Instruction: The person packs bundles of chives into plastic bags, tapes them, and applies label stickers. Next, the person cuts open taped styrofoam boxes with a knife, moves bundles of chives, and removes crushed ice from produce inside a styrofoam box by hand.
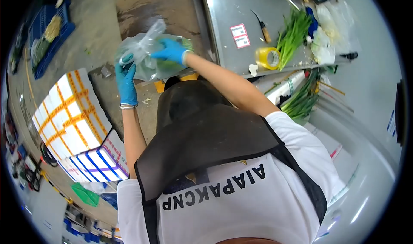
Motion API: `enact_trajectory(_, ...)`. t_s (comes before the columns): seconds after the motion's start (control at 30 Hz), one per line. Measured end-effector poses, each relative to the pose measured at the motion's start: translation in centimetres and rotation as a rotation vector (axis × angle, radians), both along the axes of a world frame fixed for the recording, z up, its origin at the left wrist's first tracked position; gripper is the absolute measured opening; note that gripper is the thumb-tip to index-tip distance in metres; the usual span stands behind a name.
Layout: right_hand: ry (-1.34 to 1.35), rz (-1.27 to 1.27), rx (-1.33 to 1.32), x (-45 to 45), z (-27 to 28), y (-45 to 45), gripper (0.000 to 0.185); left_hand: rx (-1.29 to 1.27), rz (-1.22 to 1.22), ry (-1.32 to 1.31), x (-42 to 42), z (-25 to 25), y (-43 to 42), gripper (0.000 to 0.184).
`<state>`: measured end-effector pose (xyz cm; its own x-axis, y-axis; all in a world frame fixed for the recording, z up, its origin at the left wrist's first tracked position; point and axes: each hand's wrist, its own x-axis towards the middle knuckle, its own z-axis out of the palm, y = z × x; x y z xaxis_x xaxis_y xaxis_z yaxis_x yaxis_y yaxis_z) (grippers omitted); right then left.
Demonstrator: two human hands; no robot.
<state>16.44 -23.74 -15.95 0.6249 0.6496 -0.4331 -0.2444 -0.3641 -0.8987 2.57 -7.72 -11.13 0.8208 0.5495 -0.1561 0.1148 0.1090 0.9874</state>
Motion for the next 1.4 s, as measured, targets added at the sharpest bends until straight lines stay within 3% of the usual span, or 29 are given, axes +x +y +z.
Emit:
enact_trajectory(0.03, 0.038, 0.074, -0.058, -0.8, -0.4, 0.6, 0.071, 0.050, -0.007, 0.035, 0.3, 0.1, -0.5, 0.032)
enact_trajectory(0.07, -0.230, 0.132, -0.097, -1.5, -2.3, 1.3, 0.060, 0.104, -0.008, 0.068, 0.8, 0.1, -1.0, 0.034)
enact_trajectory(0.1, -0.265, 0.157, -0.177, -1.6, -1.7, 1.5, 0.052, 0.367, 0.042, 0.207, 0.7, -2.3, -0.2, 0.039)
enact_trajectory(0.2, -0.322, 0.185, -0.216, -2.4, 0.1, -0.1, 0.039, 0.343, 0.065, 0.363, 1.5, -4.3, 1.2, 0.042)
enact_trajectory(0.23, -0.331, 0.190, -0.197, -2.9, 0.4, -1.0, 0.036, 0.100, 0.035, 0.184, 1.6, -4.0, 0.5, 0.038)
enact_trajectory(0.37, -0.356, 0.257, -0.152, -5.4, 0.4, -3.4, 0.032, 0.051, -0.285, 0.256, 1.6, -1.9, -1.4, 0.041)
enact_trajectory(0.47, -0.223, 0.386, -0.143, -6.3, 2.3, -4.8, 0.031, 0.222, -0.375, 0.444, -1.0, -4.2, -1.3, 0.046)
enact_trajectory(0.6, -0.305, 0.199, 0.010, -6.8, 1.1, -6.0, 0.028, 0.436, -0.423, 0.230, -2.3, -0.2, -3.8, 0.060)
enact_trajectory(0.63, -0.249, 0.141, 0.066, -6.8, 1.5, -6.2, 0.027, 0.654, -0.504, 0.196, -2.4, -0.3, -3.4, 0.065)
enact_trajectory(0.73, -0.440, 0.239, 0.097, -6.1, 1.1, -6.1, 0.027, 0.685, -0.588, 0.370, -1.2, -0.6, -3.5, 0.060)
enact_trajectory(0.8, -0.431, 0.151, 0.087, -5.2, 1.1, -7.5, 0.027, 0.623, -0.580, 0.347, -1.7, -4.3, -1.4, 0.049)
enact_trajectory(0.87, -0.335, 0.004, 0.055, -3.6, 1.4, -9.6, 0.026, 0.537, -0.580, 0.384, -1.8, -4.7, 2.2, 0.037)
enact_trajectory(0.93, -0.150, -0.213, -0.006, -0.8, 1.9, -14.1, 0.023, 0.577, -0.422, 0.471, -2.0, -5.4, 6.0, 0.027)
enact_trajectory(1.0, -0.184, -0.254, 0.007, 0.0, 1.7, -18.8, 0.026, 0.397, -0.209, 0.478, -2.9, -5.4, 9.4, 0.027)
enact_trajectory(1.07, -0.329, -0.457, -0.254, 1.5, 5.6, -23.3, 0.028, 0.294, -0.032, 0.437, -1.8, -0.1, 7.3, 0.030)
enact_trajectory(1.1, -0.467, -0.571, -0.574, 3.3, 5.5, -26.4, 0.028, 0.238, -0.006, 0.424, -1.5, 2.1, 6.2, 0.033)
enact_trajectory(1.13, -0.403, -0.780, -0.408, 5.1, 3.7, -31.0, 0.033, 0.265, 0.039, 0.393, -1.6, 2.3, 5.7, 0.032)
enact_trajectory(1.2, -0.639, -0.561, -1.126, 7.4, 6.6, -35.6, 0.038, 0.320, 0.121, 0.335, -1.9, 2.2, 5.1, 0.030)
enact_trajectory(1.27, -0.413, -0.530, -1.334, 8.9, 8.3, -37.7, 0.039, 0.547, 0.121, 0.360, -2.9, 0.1, 6.4, 0.028)
enact_trajectory(1.33, -0.197, -0.512, -1.320, 11.0, 3.8, -41.2, 0.038, 0.904, 0.151, 0.484, -1.3, 2.2, 4.4, 0.029)
enact_trajectory(1.4, -0.275, -0.505, -1.309, 11.9, 0.9, -44.7, 0.042, 0.805, 0.480, 0.380, 0.2, 5.6, 1.5, 0.030)
